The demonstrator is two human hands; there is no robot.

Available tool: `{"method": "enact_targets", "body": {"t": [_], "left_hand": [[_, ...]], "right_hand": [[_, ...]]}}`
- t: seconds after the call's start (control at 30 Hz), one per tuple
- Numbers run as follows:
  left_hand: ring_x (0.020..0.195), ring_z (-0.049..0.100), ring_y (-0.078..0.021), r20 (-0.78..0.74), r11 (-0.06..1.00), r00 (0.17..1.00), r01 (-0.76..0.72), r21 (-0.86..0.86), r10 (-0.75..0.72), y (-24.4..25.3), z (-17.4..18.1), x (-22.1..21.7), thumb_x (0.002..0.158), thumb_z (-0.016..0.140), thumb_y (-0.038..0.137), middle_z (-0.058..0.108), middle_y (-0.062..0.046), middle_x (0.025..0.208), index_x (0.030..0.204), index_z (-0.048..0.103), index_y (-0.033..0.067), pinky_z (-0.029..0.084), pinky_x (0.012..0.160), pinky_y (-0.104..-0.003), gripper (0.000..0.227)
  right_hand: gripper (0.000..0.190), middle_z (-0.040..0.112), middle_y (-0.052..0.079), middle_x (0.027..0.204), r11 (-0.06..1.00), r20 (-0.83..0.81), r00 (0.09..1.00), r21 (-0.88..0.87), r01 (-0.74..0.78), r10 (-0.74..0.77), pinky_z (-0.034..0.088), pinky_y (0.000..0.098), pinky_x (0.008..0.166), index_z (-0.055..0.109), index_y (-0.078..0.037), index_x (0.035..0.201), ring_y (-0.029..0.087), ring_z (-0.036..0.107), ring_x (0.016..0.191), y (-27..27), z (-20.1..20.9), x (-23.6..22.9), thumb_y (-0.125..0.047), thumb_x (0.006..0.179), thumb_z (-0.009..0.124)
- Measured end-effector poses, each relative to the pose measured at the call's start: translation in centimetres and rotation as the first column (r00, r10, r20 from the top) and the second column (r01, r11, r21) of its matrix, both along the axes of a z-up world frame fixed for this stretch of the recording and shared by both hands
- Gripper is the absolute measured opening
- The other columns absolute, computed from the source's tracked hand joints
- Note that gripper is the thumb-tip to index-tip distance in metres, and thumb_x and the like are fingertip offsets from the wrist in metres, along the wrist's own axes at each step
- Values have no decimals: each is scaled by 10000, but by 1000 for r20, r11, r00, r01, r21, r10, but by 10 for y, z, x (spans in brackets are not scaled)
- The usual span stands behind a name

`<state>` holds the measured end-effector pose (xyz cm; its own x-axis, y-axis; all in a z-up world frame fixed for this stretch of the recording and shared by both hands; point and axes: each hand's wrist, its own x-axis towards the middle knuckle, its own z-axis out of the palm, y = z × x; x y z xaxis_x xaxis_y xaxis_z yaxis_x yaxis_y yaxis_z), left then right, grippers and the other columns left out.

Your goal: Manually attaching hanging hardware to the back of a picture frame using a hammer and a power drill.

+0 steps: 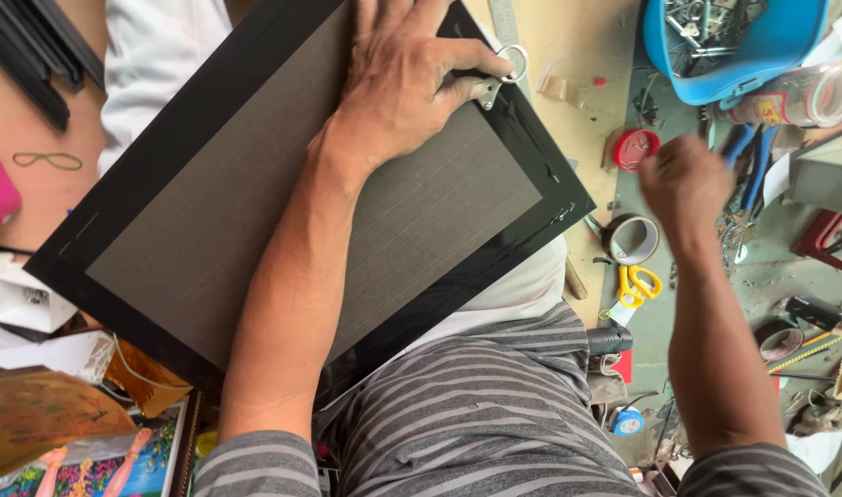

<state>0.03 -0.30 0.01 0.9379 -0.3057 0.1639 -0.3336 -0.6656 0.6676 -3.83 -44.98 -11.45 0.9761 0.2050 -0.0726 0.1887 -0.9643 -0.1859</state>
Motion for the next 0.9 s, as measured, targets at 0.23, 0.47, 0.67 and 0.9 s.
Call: {"method": "enact_targets", "body": {"t": [0.23, 0.47, 0.67, 0.9], "left_hand": [[1487, 328, -273, 58, 999, 998, -4, 45, 2, -1, -2, 2, 920, 849, 297, 519, 20, 1490, 1114, 826, 361, 96, 1259, -593, 206], [1520, 294, -273, 75, 999, 997, -4, 46, 1, 0, -7, 1, 930, 835, 266, 474, 14, 1557, 1123, 823, 370, 72, 1283, -598, 220], [1519, 288, -267, 63, 999, 998, -3, 37, 1, -1, -10, 2, 924, 853, 290, 489, 33, 1543, 1125, 823, 377, 75, 1282, -602, 222], [1448, 387, -255, 73, 1000, 997, -16, 22, 14, -1, -1, 2, 905, 851, 256, 543, 33, 1475, 1124, 820, 364, 158, 1250, -592, 246]], "right_hand": [[60, 745, 131, 884, 970, 259, 966, 238, -54, -9, 596, 340, 819, 689, 29, 952, 233, 751, 848, -19, 37, 73, 32, 915, 641], [89, 763, 115, 912, 944, 200, 974, 329, 34, -105, 596, 320, 851, 698, 37, 988, 201, 759, 877, -37, 16, 78, 59, 925, 640], [58, 751, 106, 901, 951, 182, 974, 299, 74, -133, 603, 333, 848, 672, -5, 957, 205, 754, 871, -53, 5, 50, 2, 920, 628], [106, 725, 95, 816, 980, -28, 982, -76, 184, -186, 560, 405, 720, 746, -102, 889, 296, 707, 743, -60, -23, 7, -201, 922, 733]]}}
